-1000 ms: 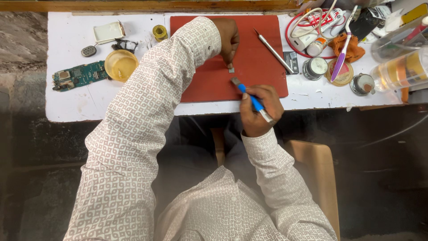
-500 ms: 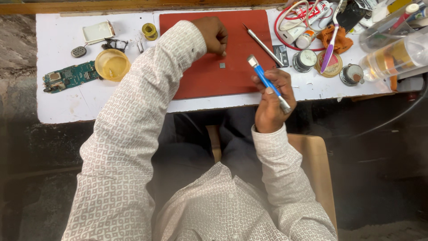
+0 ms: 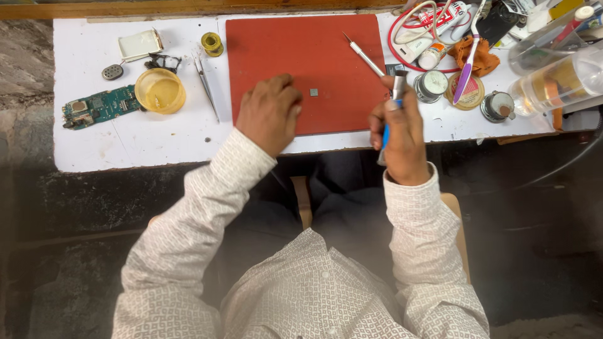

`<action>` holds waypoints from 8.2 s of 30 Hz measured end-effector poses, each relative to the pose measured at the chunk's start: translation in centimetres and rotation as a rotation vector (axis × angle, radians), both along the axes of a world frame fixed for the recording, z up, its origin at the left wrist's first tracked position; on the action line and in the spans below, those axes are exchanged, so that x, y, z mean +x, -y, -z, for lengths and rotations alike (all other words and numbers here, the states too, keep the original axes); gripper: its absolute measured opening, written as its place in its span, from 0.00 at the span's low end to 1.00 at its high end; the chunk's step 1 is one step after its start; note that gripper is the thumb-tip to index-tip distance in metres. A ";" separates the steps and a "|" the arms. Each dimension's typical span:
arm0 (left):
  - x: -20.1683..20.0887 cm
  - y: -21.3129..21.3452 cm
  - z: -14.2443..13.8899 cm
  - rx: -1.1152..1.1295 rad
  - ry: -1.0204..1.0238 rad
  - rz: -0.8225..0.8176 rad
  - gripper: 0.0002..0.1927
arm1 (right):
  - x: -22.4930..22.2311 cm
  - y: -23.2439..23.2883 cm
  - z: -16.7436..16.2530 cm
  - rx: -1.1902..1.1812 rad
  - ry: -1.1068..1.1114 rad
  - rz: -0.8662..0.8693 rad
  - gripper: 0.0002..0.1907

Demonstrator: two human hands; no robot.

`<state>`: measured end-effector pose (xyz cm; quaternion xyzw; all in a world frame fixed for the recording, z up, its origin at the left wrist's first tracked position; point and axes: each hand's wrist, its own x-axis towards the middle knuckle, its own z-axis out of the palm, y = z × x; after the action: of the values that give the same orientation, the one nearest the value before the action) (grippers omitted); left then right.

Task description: The person sits at a repair bench and uses a blue-handled scraping tool to clean a small component and a green phone motherboard on a red mat. They then scrub the board with a toothbrush and finish by directing hot air from a heat gun over the board.

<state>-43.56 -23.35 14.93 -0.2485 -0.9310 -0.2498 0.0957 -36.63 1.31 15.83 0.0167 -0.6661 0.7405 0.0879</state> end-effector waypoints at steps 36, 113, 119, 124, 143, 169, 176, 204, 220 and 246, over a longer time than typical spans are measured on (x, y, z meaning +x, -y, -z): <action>-29.1 -13.5 0.9 -0.085 -0.181 -0.118 0.24 | -38.9 -8.9 1.2 0.043 -0.036 -0.122 0.12; -6.8 5.9 1.0 -0.055 -0.193 -0.069 0.25 | -16.4 11.0 2.3 0.146 -0.060 0.026 0.03; -8.1 6.2 0.6 0.323 -0.061 -0.131 0.13 | -16.3 9.7 2.7 0.298 -0.122 0.052 0.03; -10.2 7.2 -2.9 0.354 0.497 -0.234 0.10 | -14.8 10.6 2.4 0.312 -0.128 0.060 0.04; -13.6 6.9 -5.2 0.187 0.914 -0.238 0.11 | -14.0 11.3 -0.1 0.186 0.003 -0.051 0.06; -13.1 6.3 -1.6 0.231 0.896 -0.174 0.11 | -12.7 10.9 3.7 0.285 -0.114 0.080 0.04; -12.9 5.7 -0.5 0.199 0.889 -0.175 0.12 | -12.6 10.5 5.0 0.083 -0.099 0.121 0.04; -12.1 1.2 7.2 0.204 0.993 -0.171 0.12 | -10.7 5.6 13.8 0.191 -0.208 0.141 0.04; -17.1 -2.5 5.3 -0.403 0.759 0.200 0.15 | -6.9 5.9 13.7 0.412 -0.404 0.207 0.05; -18.2 -6.4 12.4 -0.370 0.793 0.195 0.15 | -6.6 4.8 17.2 0.612 -0.502 0.268 0.05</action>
<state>-61.74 -16.99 2.58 -0.2330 -0.8971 -0.1626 -0.3385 -43.27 -3.47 -1.41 0.1354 -0.8095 0.4635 0.3341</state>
